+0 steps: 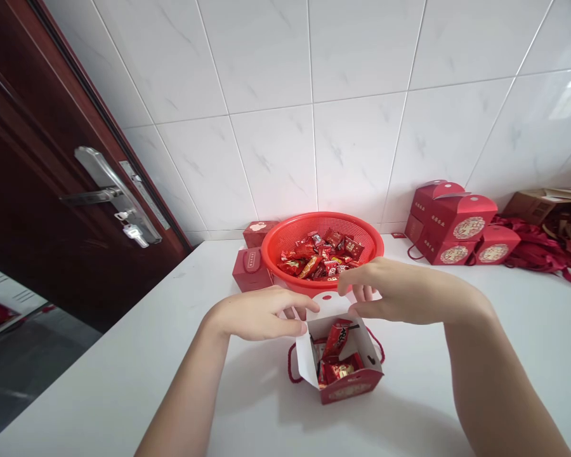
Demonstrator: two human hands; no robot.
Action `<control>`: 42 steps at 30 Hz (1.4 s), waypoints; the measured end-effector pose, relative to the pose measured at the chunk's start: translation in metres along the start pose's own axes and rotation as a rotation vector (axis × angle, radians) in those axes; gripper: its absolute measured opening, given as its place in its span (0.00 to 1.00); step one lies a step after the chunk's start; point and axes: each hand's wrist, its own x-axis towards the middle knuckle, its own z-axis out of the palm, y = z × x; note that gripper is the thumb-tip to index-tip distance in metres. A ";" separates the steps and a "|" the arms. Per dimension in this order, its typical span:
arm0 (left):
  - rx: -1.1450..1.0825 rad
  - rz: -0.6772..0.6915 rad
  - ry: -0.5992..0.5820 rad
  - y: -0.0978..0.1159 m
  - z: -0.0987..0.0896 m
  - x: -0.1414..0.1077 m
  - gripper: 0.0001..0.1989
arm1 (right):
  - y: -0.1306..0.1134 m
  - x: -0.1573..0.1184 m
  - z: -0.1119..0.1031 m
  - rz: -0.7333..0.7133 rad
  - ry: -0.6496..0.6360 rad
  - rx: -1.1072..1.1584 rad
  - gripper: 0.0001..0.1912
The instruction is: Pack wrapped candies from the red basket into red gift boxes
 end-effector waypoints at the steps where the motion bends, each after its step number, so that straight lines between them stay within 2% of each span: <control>1: -0.005 -0.001 0.003 -0.001 0.000 -0.001 0.25 | 0.000 -0.002 -0.001 0.017 0.000 -0.002 0.08; 5: -0.045 0.045 0.021 -0.001 -0.003 -0.005 0.24 | 0.000 -0.006 -0.003 0.035 -0.005 0.005 0.04; 9: -0.099 0.104 0.053 0.004 -0.003 -0.007 0.18 | -0.003 -0.003 0.001 -0.117 -0.077 0.075 0.03; 12: -0.113 0.152 0.010 0.010 0.001 -0.004 0.12 | -0.006 0.006 0.008 -0.213 -0.161 0.094 0.06; 16: -0.058 0.166 -0.047 0.013 0.007 0.004 0.10 | -0.007 0.018 0.013 -0.185 -0.233 0.048 0.07; 19: -0.072 0.145 0.023 0.014 0.009 0.007 0.09 | -0.006 0.021 0.013 -0.148 -0.250 0.075 0.07; 21: -0.031 0.057 0.139 0.015 0.009 0.006 0.13 | -0.005 0.018 0.011 -0.133 -0.256 0.119 0.08; 24: 0.106 -0.095 0.297 0.017 0.010 0.003 0.28 | -0.005 0.010 0.006 -0.144 -0.224 0.151 0.08; 26: 0.147 -0.109 0.286 0.019 0.012 0.000 0.40 | -0.004 0.003 0.002 -0.136 -0.153 0.132 0.06; 28: 0.150 -0.051 0.219 0.021 0.015 -0.001 0.51 | -0.001 -0.004 -0.003 -0.116 -0.076 0.107 0.06; 30: 0.152 0.023 0.171 0.025 0.020 -0.002 0.57 | 0.003 -0.008 -0.005 -0.099 -0.021 0.088 0.06; 32: 0.155 0.067 0.167 0.030 0.025 -0.001 0.59 | 0.009 -0.010 -0.005 -0.071 -0.022 0.079 0.07; 34: 0.151 0.071 0.200 0.034 0.031 0.002 0.58 | 0.017 -0.008 0.000 -0.013 -0.073 0.066 0.09; 36: 0.146 0.072 0.251 0.038 0.034 0.006 0.52 | 0.026 -0.006 0.008 0.036 -0.146 0.048 0.10; 39: 0.194 0.067 0.246 0.039 0.037 0.012 0.34 | 0.039 -0.004 0.022 0.048 -0.246 0.056 0.11; 42: 0.261 0.069 0.173 0.038 0.039 0.018 0.18 | 0.049 -0.002 0.034 -0.043 -0.320 0.148 0.11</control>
